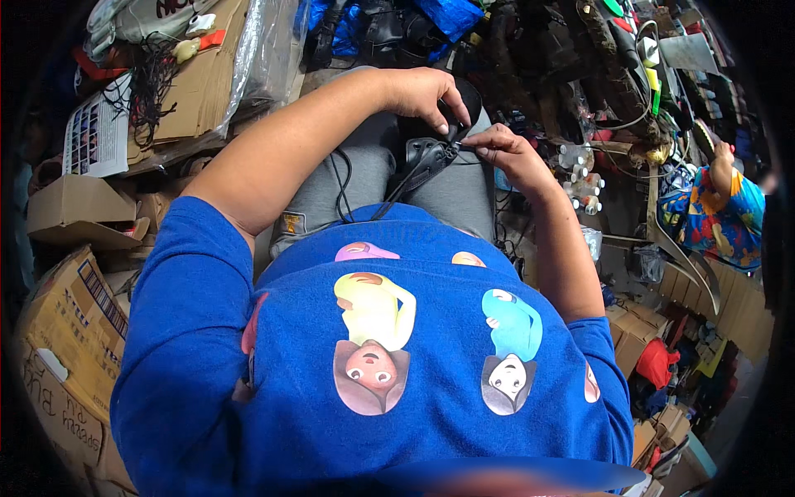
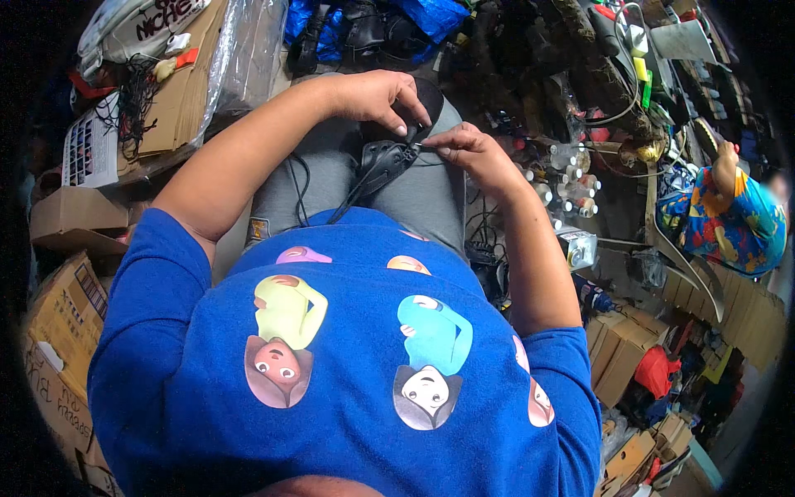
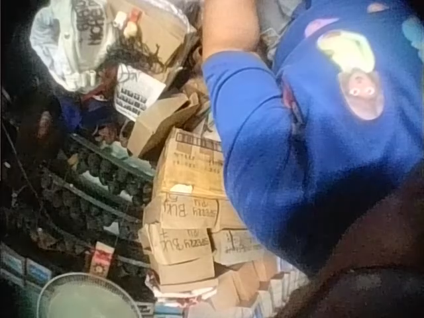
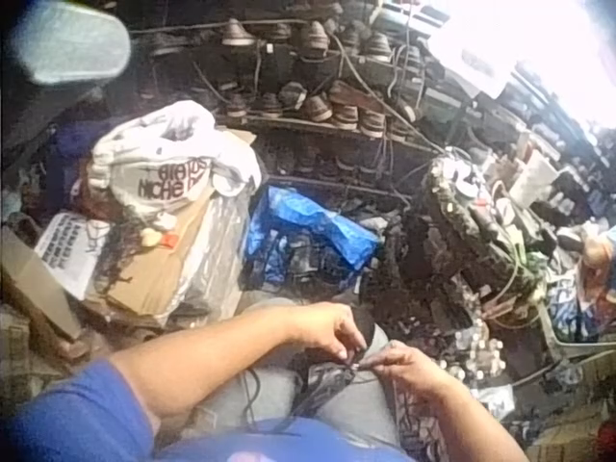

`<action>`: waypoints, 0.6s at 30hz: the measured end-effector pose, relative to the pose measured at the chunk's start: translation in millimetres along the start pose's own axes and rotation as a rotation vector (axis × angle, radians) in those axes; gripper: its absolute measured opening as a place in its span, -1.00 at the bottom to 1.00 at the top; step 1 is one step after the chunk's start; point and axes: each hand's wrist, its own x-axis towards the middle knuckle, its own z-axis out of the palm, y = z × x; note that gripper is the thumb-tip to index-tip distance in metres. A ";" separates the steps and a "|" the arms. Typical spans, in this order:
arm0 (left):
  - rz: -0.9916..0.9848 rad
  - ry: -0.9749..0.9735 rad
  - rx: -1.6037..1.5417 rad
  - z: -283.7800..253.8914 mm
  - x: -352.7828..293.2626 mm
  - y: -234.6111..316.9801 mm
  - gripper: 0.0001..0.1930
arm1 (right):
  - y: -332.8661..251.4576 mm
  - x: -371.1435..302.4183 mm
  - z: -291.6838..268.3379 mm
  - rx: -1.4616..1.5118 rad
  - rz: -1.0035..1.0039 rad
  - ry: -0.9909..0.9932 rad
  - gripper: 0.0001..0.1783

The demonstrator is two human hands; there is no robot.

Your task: Hand-stitching a black shoe component using a needle and thread.

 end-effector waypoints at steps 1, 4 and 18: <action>-0.003 0.007 0.001 0.3 -0.5 -0.5 -0.58 | 0.5 1.0 -1.3 0.001 0.006 -0.015 -0.73; 0.005 0.029 0.012 0.8 -1.5 -1.2 -0.58 | -0.1 3.4 -2.9 -0.004 0.001 -0.033 -0.73; 0.033 0.649 0.323 24.8 -42.9 32.4 -0.75 | -27.5 -8.2 30.1 -0.310 -0.124 0.304 -0.70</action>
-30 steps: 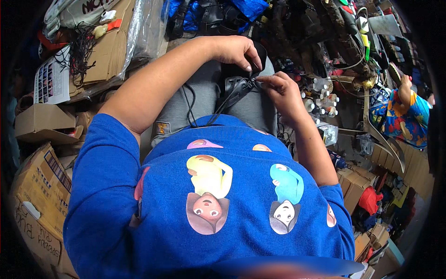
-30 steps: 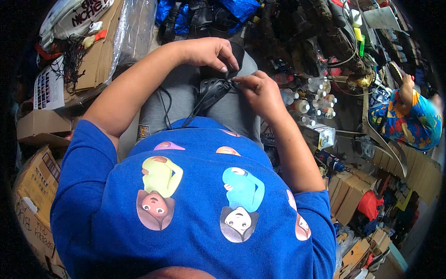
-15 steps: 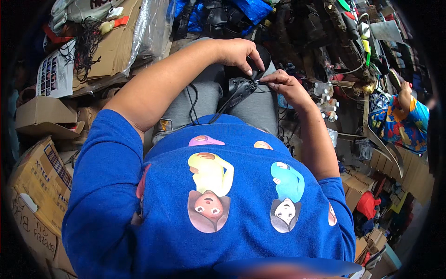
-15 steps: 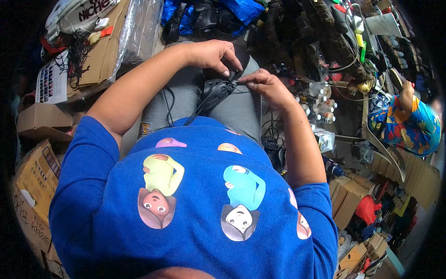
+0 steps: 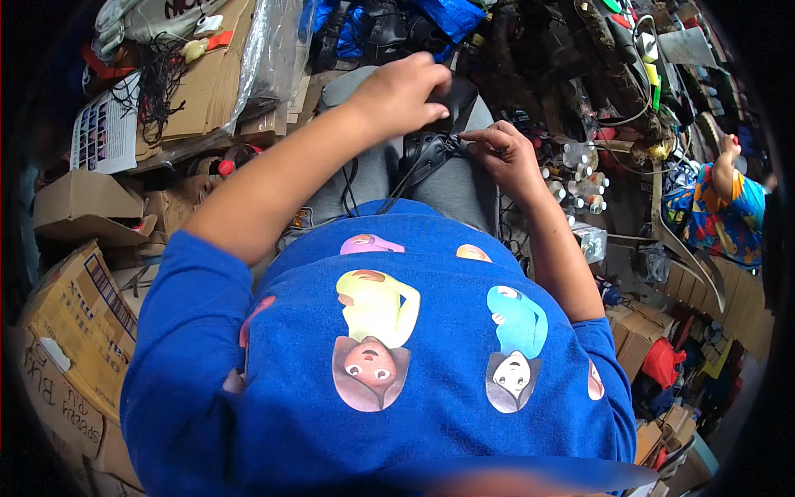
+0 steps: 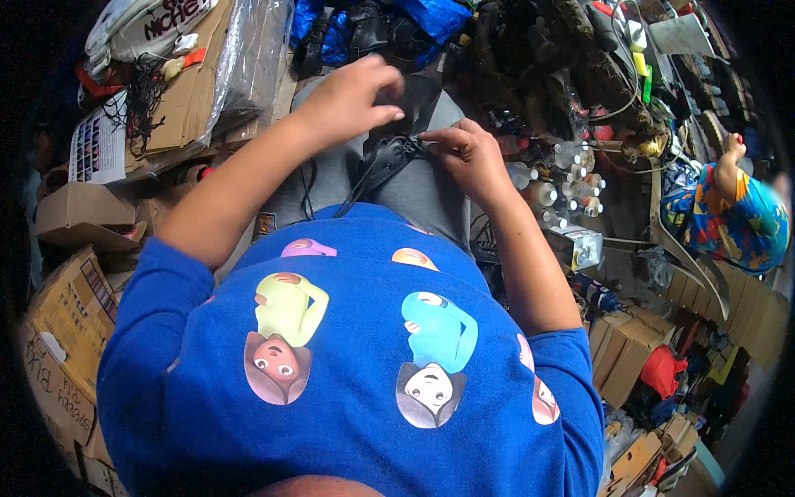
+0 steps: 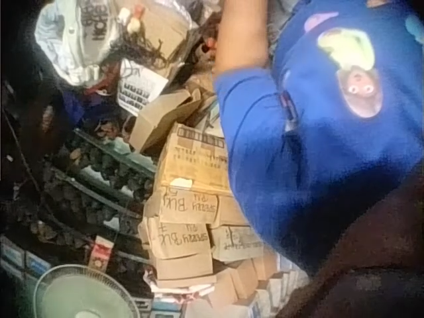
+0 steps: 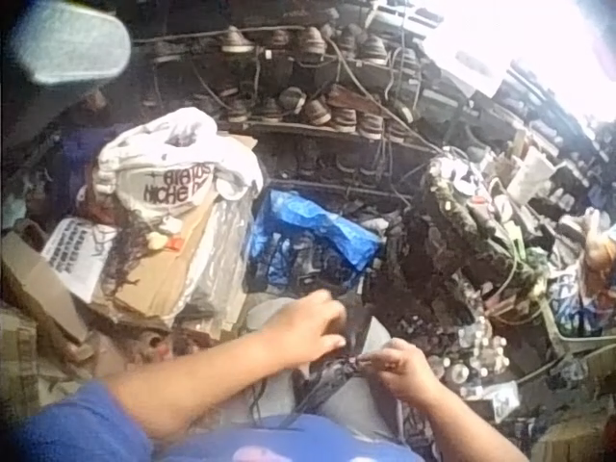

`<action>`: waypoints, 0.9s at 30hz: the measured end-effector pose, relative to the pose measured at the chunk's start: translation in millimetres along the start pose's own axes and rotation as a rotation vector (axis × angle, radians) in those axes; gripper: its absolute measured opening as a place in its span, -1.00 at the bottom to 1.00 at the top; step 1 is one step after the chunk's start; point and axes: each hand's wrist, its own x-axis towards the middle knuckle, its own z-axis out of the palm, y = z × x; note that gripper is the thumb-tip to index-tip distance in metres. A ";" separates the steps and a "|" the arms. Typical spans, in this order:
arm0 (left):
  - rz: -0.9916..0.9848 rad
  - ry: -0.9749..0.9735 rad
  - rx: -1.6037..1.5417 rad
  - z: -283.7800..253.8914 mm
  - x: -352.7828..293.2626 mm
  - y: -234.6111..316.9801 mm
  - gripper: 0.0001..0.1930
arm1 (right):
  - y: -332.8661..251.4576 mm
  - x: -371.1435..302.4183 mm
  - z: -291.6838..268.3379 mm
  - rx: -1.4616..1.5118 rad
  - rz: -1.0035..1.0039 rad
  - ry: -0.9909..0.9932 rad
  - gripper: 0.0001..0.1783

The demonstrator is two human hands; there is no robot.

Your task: Hand-stitching a black shoe component using a needle and thread.

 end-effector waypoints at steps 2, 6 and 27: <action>-0.353 -0.279 0.072 -18.0 -20.4 29.4 -0.71 | 2.6 -5.3 0.7 0.005 0.008 0.023 -0.68; -0.235 -0.391 0.054 -14.6 -67.6 22.1 -0.71 | -2.2 -11.0 3.7 -0.039 -0.029 0.032 -0.62; -0.259 -0.016 0.179 -68.8 -83.8 5.5 -0.88 | -18.9 -30.8 22.1 -0.502 -0.137 0.110 -0.59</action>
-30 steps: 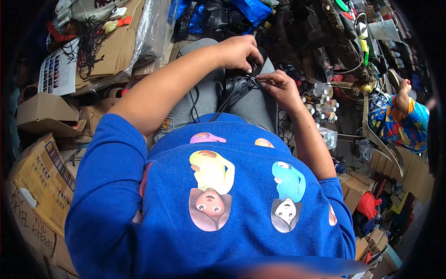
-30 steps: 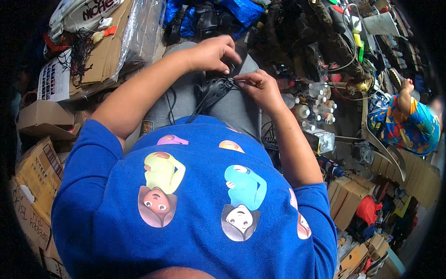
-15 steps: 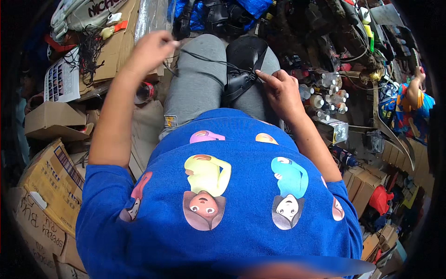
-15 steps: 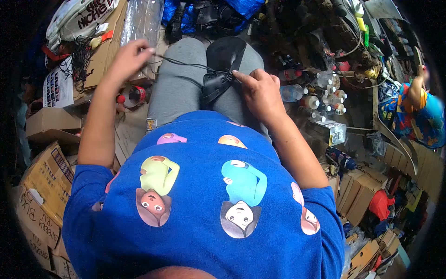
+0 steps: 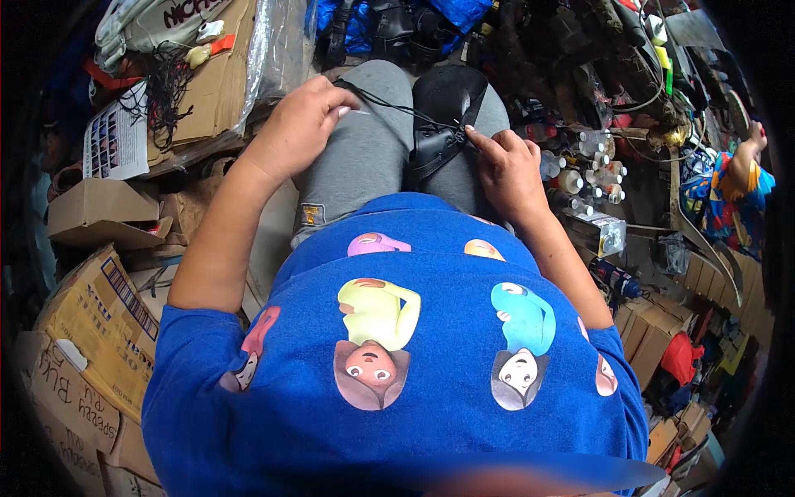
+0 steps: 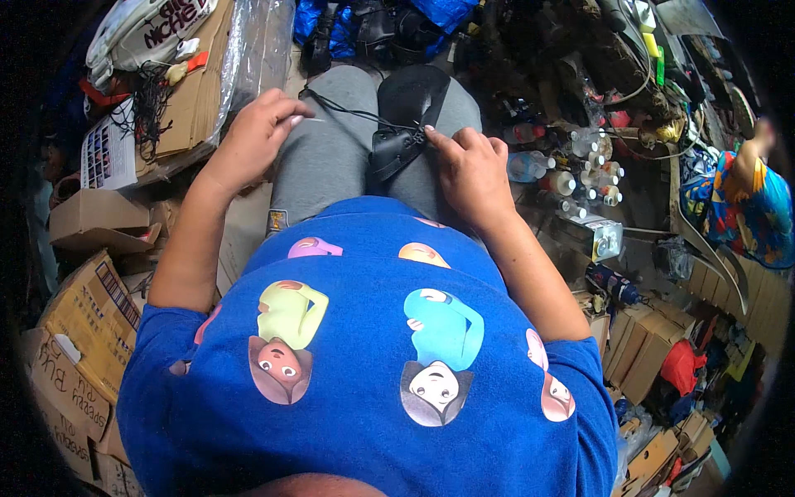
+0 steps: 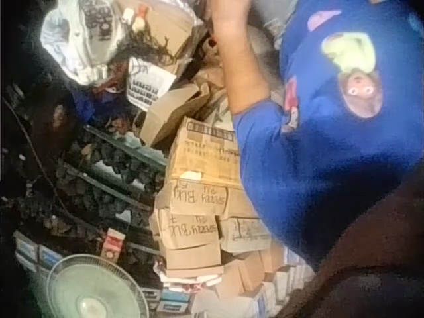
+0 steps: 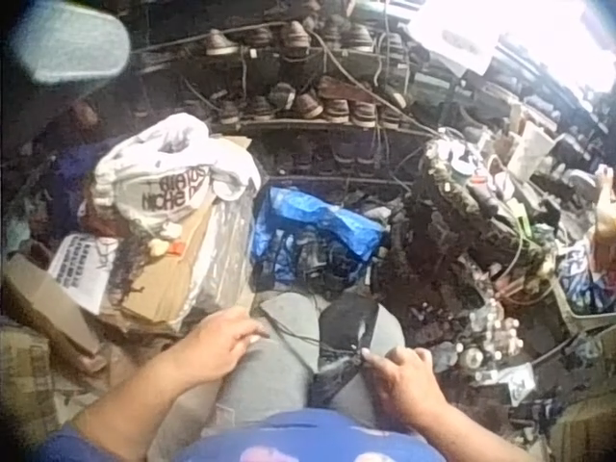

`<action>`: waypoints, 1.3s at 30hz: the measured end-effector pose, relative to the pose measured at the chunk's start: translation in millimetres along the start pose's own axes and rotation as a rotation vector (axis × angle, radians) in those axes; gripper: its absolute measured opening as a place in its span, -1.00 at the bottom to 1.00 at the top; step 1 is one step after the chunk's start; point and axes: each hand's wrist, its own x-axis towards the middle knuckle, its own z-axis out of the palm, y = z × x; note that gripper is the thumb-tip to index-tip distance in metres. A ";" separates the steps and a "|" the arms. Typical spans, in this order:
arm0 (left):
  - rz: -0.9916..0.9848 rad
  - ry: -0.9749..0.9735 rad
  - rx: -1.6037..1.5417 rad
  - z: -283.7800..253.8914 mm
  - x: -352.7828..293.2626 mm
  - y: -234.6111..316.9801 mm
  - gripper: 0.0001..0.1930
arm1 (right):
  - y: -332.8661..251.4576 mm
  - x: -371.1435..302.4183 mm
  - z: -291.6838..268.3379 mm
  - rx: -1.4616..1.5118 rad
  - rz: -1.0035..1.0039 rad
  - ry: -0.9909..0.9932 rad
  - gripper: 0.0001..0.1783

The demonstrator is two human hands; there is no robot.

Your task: Hand-stitching a black shoe component using a needle and thread.

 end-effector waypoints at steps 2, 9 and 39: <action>-0.099 -0.041 -0.124 -1.9 3.1 -6.0 -0.89 | 0.2 0.2 0.0 0.019 0.006 -0.002 -0.59; -0.273 0.031 -0.560 2.5 14.2 -3.4 -0.88 | 0.4 -0.1 1.0 0.069 0.040 -0.003 -0.57; 0.238 -0.142 0.050 72.5 59.8 38.0 -0.85 | -1.8 1.1 0.7 0.052 0.022 0.019 -0.58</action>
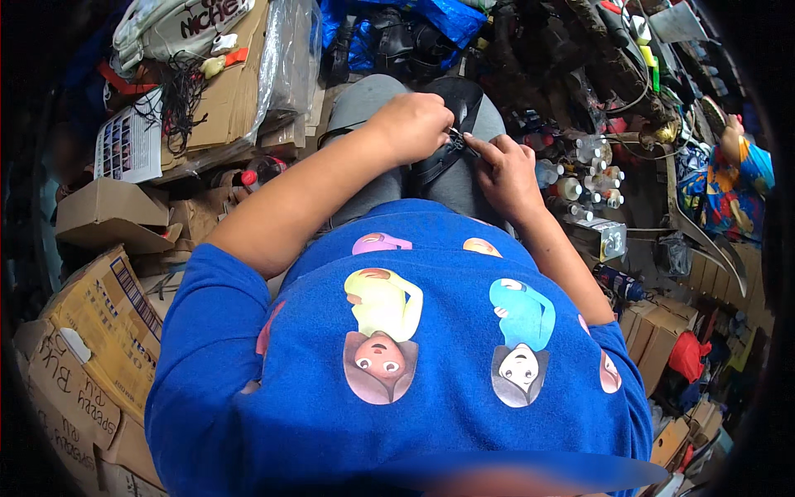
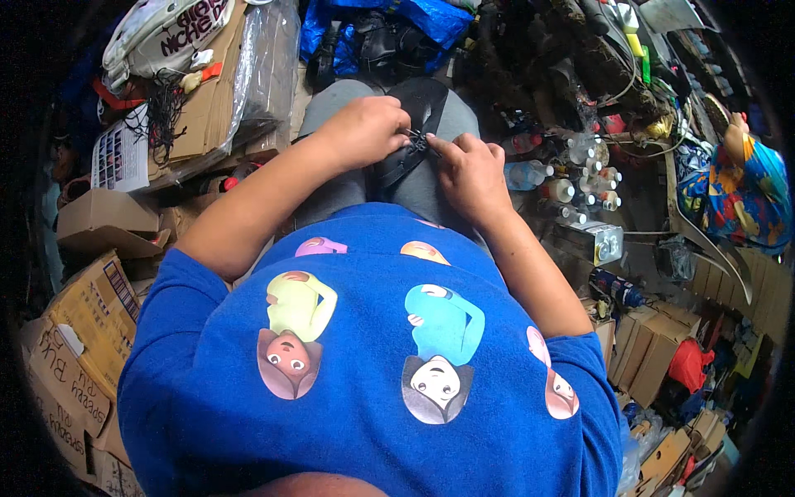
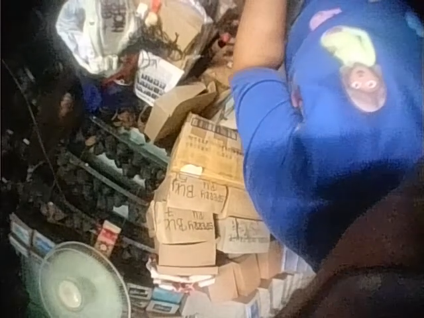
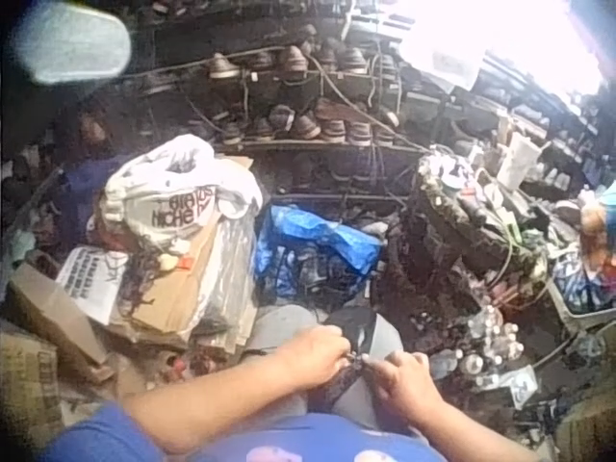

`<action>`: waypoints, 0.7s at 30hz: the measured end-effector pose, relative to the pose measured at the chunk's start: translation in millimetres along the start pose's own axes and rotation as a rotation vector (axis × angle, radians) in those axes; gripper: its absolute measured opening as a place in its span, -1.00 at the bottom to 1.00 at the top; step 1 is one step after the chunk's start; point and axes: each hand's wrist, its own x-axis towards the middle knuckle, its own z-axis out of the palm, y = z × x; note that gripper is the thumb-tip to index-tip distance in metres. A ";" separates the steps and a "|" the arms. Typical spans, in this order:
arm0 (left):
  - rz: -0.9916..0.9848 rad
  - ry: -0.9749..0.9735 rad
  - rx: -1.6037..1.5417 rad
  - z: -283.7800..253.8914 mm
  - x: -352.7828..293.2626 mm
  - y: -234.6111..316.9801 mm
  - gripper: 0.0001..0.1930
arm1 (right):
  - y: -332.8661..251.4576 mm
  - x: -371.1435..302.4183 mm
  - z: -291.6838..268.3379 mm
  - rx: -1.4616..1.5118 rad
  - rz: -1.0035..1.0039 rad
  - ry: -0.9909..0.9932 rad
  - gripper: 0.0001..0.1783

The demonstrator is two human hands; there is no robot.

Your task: Hand-stitching a black shoe component using a needle and thread.

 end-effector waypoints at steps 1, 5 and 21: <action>0.015 -0.012 0.040 4.1 3.4 -2.0 -0.84 | 0.5 -0.1 1.0 0.012 -0.001 -0.002 -0.58; -0.046 -0.083 -0.070 -4.1 4.1 -2.9 -0.83 | 4.1 -2.0 2.5 0.007 0.012 0.016 -0.59; -0.058 -0.011 0.053 8.7 -0.9 6.1 -0.83 | 2.9 -2.3 3.9 0.055 -0.014 0.047 -0.61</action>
